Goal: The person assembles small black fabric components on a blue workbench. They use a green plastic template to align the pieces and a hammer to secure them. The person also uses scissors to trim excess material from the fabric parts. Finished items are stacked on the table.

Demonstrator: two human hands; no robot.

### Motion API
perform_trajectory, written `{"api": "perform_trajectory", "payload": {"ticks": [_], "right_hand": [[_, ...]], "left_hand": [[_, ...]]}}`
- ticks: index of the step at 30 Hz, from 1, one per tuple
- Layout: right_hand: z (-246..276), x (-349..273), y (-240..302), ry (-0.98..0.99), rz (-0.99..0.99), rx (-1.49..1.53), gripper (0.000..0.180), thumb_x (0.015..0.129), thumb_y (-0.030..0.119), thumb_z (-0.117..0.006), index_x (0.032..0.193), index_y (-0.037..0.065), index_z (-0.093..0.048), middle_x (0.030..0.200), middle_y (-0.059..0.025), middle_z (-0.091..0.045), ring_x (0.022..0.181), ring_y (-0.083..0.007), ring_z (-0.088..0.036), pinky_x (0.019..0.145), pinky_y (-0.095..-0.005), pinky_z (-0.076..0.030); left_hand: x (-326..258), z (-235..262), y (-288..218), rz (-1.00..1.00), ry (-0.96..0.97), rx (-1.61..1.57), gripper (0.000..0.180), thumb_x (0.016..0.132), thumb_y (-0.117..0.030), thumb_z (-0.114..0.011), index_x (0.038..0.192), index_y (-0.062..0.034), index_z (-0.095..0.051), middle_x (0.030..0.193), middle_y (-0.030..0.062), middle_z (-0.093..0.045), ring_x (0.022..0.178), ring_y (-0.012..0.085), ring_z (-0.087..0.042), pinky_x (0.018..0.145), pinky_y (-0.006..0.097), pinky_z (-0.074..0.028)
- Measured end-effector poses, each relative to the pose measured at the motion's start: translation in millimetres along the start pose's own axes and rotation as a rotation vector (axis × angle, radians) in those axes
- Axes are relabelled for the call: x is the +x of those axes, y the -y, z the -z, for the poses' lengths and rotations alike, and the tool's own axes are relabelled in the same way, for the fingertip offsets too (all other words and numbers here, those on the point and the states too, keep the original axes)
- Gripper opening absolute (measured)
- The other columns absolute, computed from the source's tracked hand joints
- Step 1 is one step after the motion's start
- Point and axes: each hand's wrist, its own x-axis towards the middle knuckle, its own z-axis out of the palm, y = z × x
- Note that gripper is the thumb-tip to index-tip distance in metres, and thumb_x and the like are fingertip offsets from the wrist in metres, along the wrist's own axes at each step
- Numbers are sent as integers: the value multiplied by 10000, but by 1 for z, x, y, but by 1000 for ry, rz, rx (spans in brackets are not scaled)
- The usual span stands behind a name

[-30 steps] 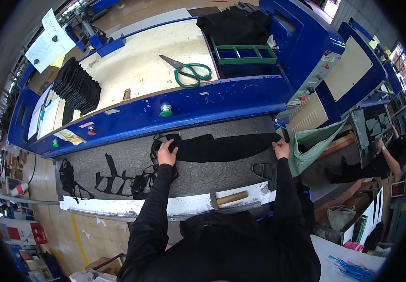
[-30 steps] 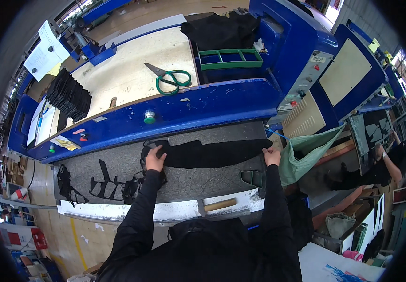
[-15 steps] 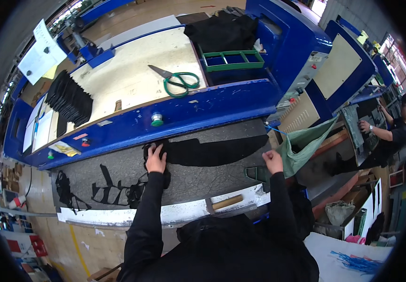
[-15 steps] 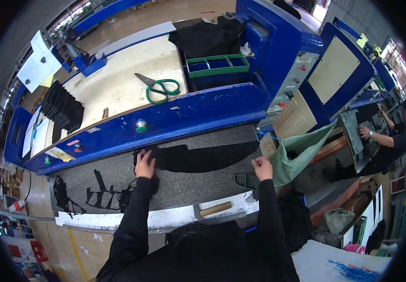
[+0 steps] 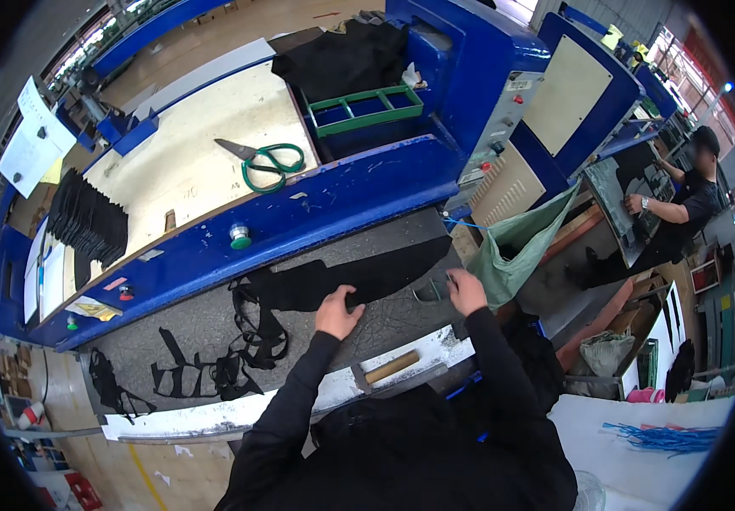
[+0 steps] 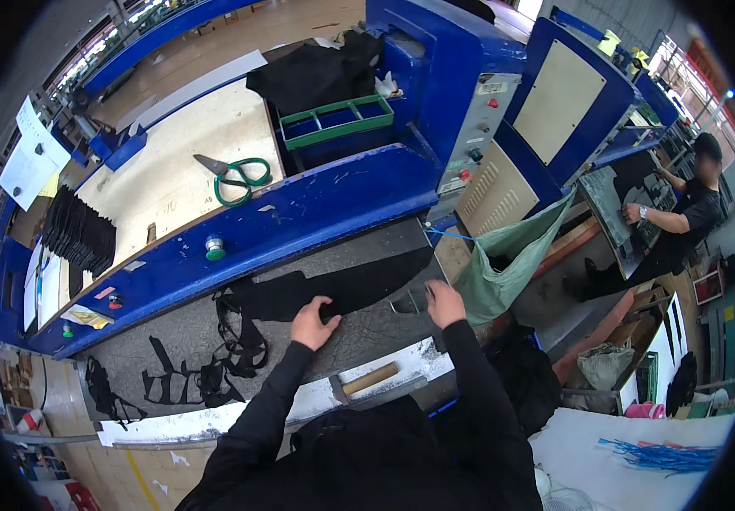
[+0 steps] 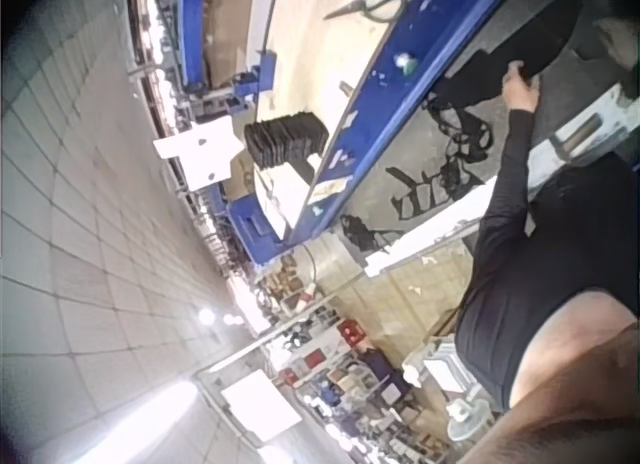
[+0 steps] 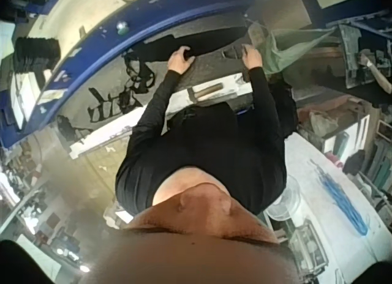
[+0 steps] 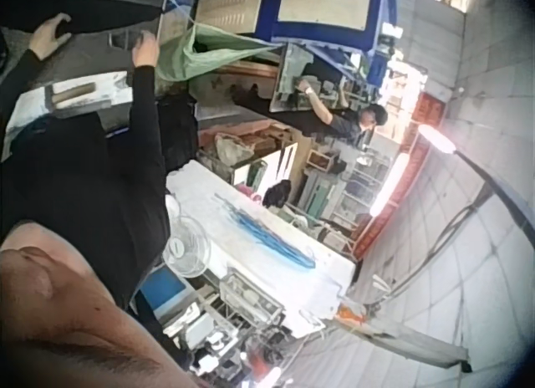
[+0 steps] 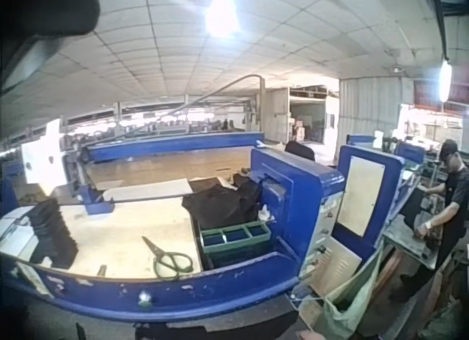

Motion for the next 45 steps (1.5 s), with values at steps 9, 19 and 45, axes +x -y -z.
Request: {"api": "perform_trajectory", "payload": {"ticks": [9,19,45], "right_hand": [[-10,100,4,136,94,-195,300,836,102,-690,1126,181,-692,1140,-135,-617,1102,-352,-605,883,-495,-518],[-26,104,-10,2,-108,19,247,768,208,-736,748,9,-591,722,-203,-632,747,-419,-658,702,-489,-547],[-60,76,-70,5,-264,698,380,991,23,-551,1369,30,-592,787,-35,-621,627,-95,-545,590,-267,-445]], "left_hand": [[65,-62,-16,-157,43,96,578,860,-389,-744,1366,-178,-559,1161,150,-694,1089,360,-655,890,456,-551],[72,-61,-25,-39,165,124,590,876,-374,-735,1410,-205,-549,1212,181,-665,1156,377,-626,945,458,-535],[125,-113,-65,-13,55,-16,366,859,-303,-773,1220,-261,-727,1112,133,-723,1077,350,-666,872,433,-542]]}}
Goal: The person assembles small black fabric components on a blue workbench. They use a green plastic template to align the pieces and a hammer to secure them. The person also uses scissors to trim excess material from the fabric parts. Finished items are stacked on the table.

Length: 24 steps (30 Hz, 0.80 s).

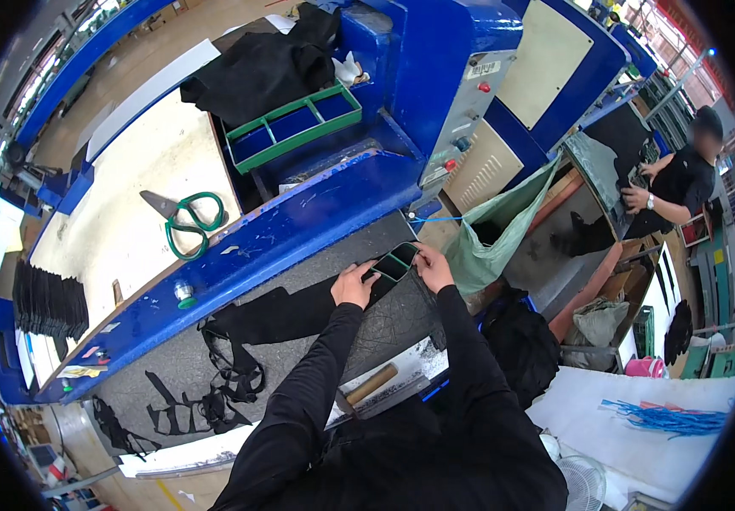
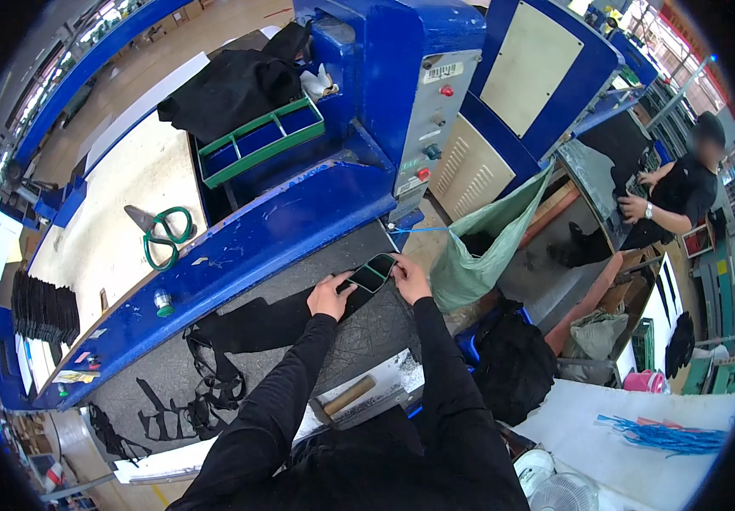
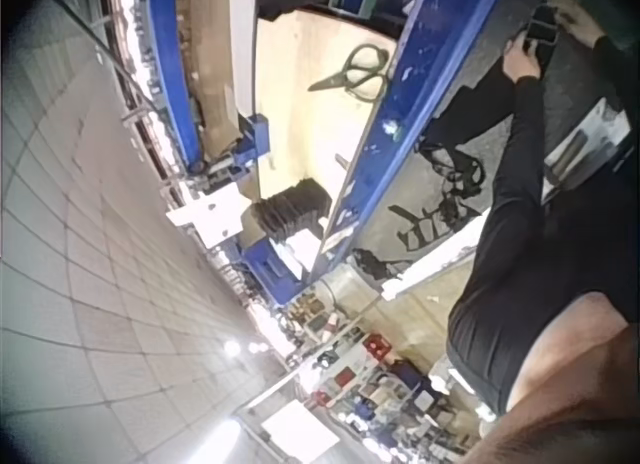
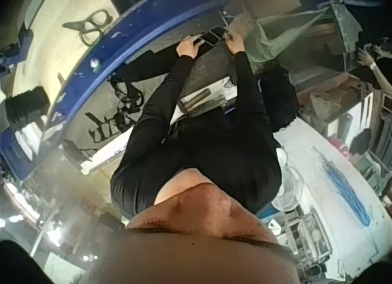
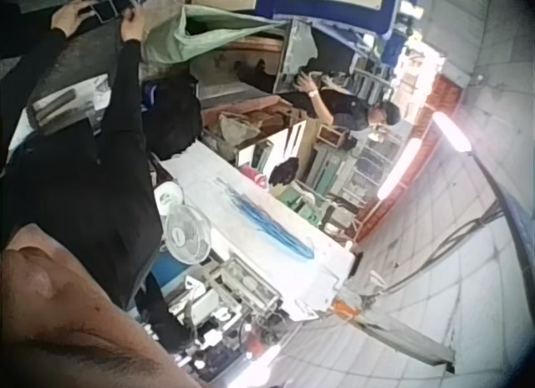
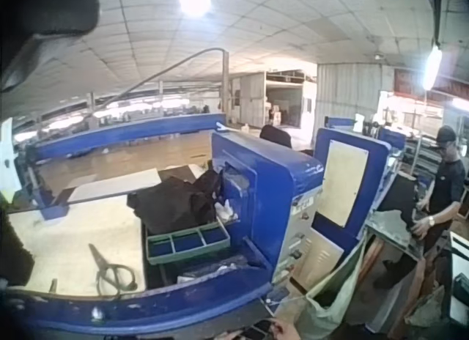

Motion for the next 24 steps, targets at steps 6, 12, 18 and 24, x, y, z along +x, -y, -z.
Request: {"api": "perform_trajectory", "payload": {"ticks": [6,12,18,24], "right_hand": [[-5,-12,5,-158,68,-186,317,981,50,-601,1290,0,-653,832,-77,-689,721,-125,-636,683,-293,-505],[-7,-12,15,-149,-12,-148,311,980,80,-629,1278,-2,-666,862,-94,-721,756,-122,-662,706,-291,-518],[-5,-14,7,-160,-58,-39,321,978,90,-650,1281,-16,-663,861,-66,-711,760,-98,-645,713,-275,-517],[-5,-11,-1,-172,-72,42,322,977,120,-659,1274,-4,-669,950,-95,-746,795,-136,-699,741,-285,-532]], "left_hand": [[2,-11,11,34,0,-34,351,867,-292,-767,1212,-248,-726,1132,139,-722,1100,363,-659,908,427,-532],[7,-11,15,-69,-43,-143,336,848,-173,-771,1178,-151,-713,1079,160,-711,1037,383,-660,897,435,-521],[3,-4,3,-31,-23,-120,335,848,-173,-770,1176,-145,-713,1060,140,-712,1017,359,-667,881,424,-523],[3,-10,6,-43,-42,-66,344,864,-272,-769,1204,-241,-722,1039,80,-722,1038,297,-678,870,396,-530]]}}
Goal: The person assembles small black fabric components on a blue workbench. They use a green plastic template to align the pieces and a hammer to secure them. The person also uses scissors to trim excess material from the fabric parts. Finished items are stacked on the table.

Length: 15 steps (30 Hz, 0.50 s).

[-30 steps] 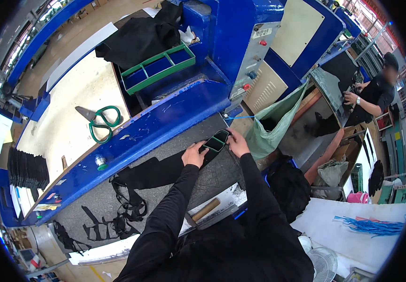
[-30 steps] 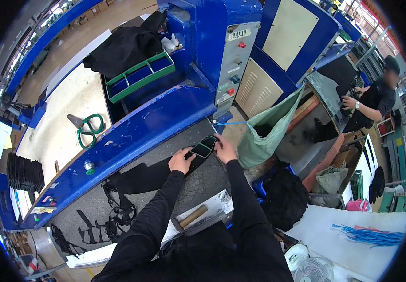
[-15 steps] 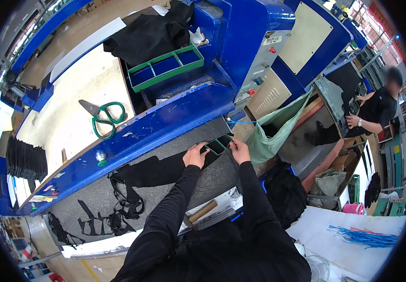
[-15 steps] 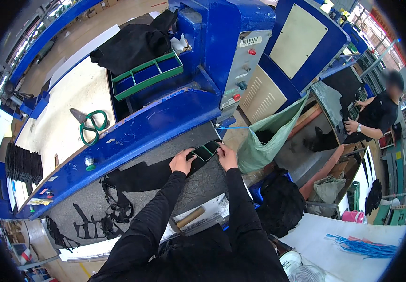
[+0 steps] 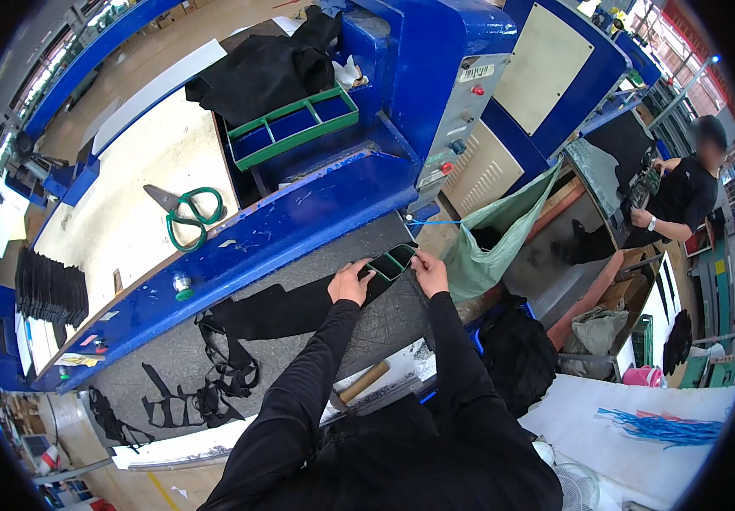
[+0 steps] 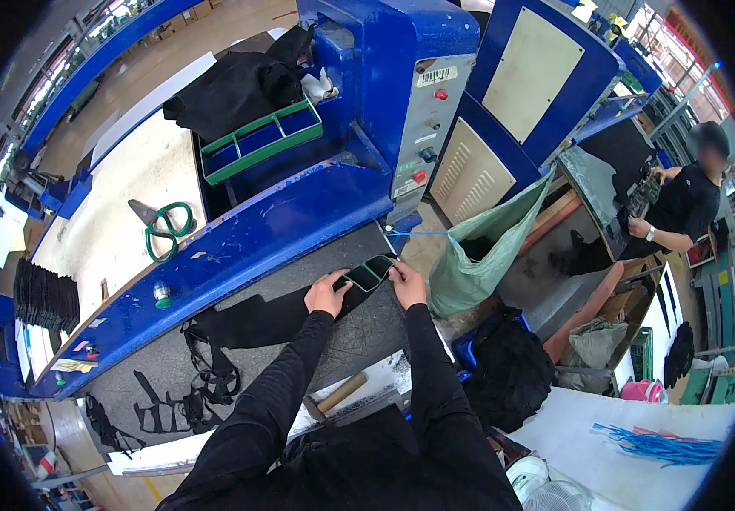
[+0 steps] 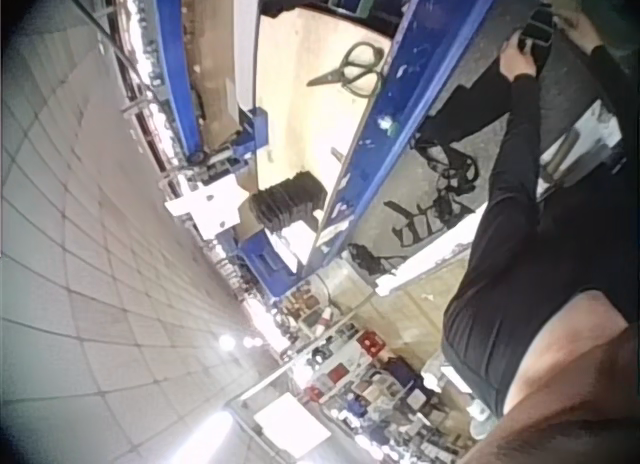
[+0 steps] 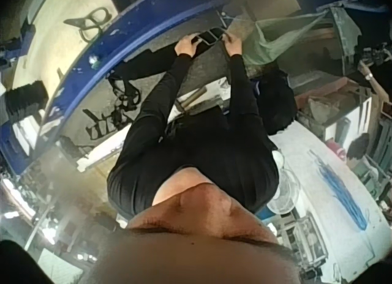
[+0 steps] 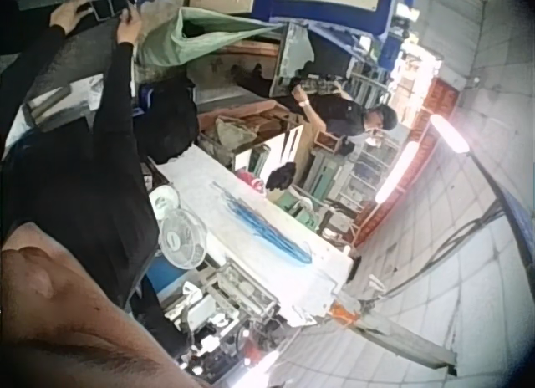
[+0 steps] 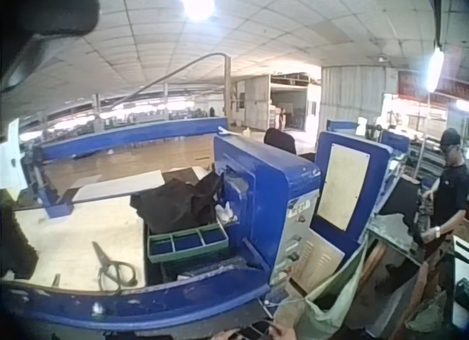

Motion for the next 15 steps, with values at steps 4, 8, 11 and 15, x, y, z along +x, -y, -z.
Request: {"api": "perform_trajectory", "payload": {"ticks": [4,8,11,15], "right_hand": [[-2,0,5,3,-5,-55,318,981,113,-653,1275,-7,-668,931,-85,-743,789,-125,-688,734,-282,-530],[2,-1,-3,-14,31,6,318,976,75,-645,1275,-35,-658,874,-53,-718,772,-108,-659,716,-259,-518],[-2,-3,9,23,-50,8,303,979,68,-638,1265,-32,-664,874,-51,-713,766,-106,-654,717,-258,-516],[-2,-2,3,5,-6,41,296,977,58,-640,1258,-29,-668,878,-46,-702,732,-84,-620,645,-247,-484]], "left_hand": [[-1,-1,0,58,3,37,361,869,-278,-760,1225,-242,-710,1101,111,-722,1097,329,-660,923,412,-525],[-2,0,-9,103,52,69,377,876,-296,-751,1249,-269,-700,1177,114,-716,1173,326,-637,967,422,-516],[-2,1,-2,129,51,64,384,871,-294,-757,1250,-271,-699,1194,112,-710,1182,324,-632,971,428,-513],[0,6,-11,152,93,48,389,866,-293,-764,1248,-268,-699,1220,115,-700,1194,332,-626,974,420,-514]]}}
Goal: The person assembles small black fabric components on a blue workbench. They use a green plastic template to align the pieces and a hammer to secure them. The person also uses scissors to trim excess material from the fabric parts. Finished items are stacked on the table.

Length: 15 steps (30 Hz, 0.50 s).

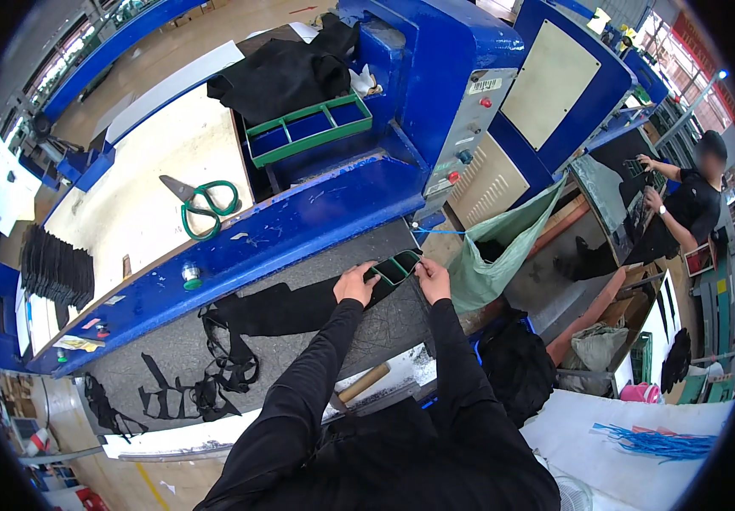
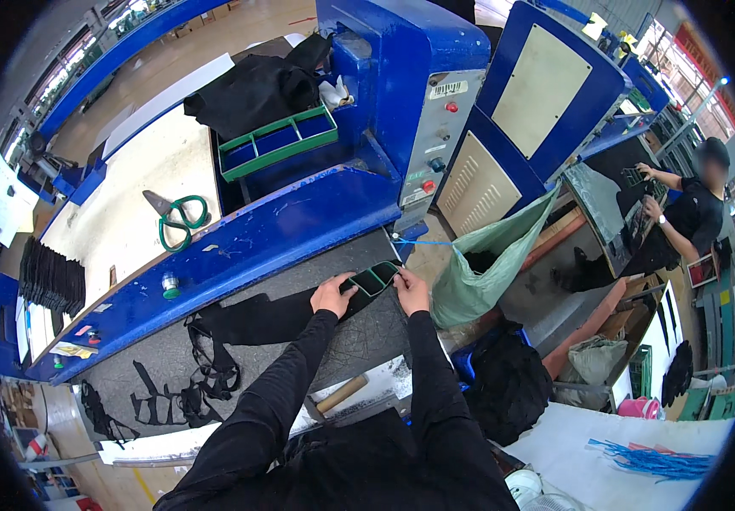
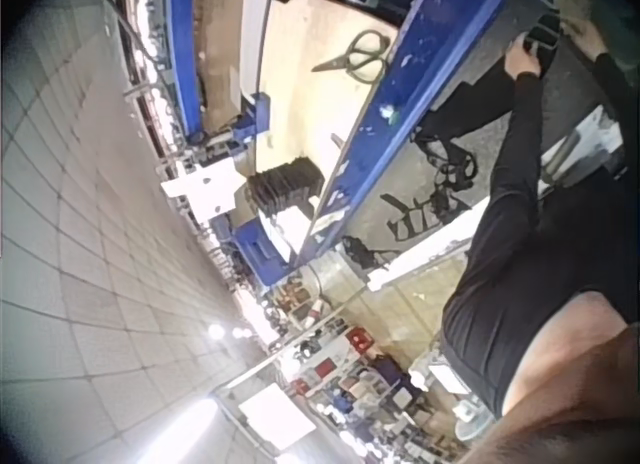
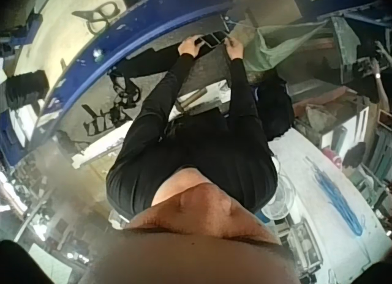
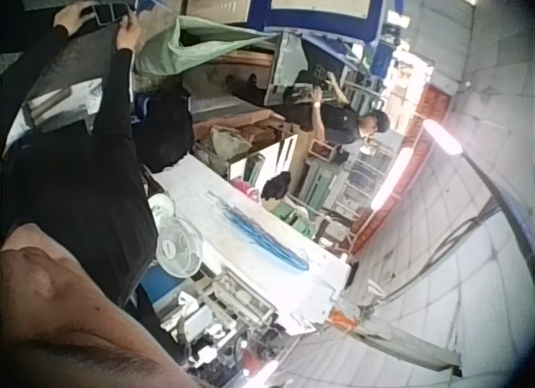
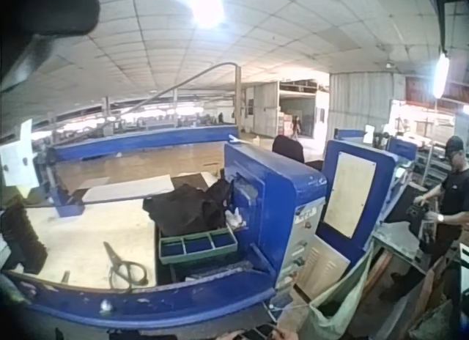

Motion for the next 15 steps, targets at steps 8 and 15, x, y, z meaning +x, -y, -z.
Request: {"api": "perform_trajectory", "payload": {"ticks": [8,15], "right_hand": [[-4,-1,0,20,-46,104,434,979,32,-616,1406,0,-552,891,-46,-668,677,-86,-572,579,-250,-456],[-10,-107,-1,-197,83,-78,206,963,79,-622,1149,19,-687,906,-84,-709,744,-123,-643,677,-286,-513]], "left_hand": [[-13,29,18,-122,-64,-239,603,875,-214,-748,1434,-179,-525,1319,198,-636,1247,384,-588,1031,440,-483],[-185,121,75,8,-92,-291,245,1006,-148,-585,1217,-39,-644,1061,175,-725,989,321,-711,868,416,-537]]}}
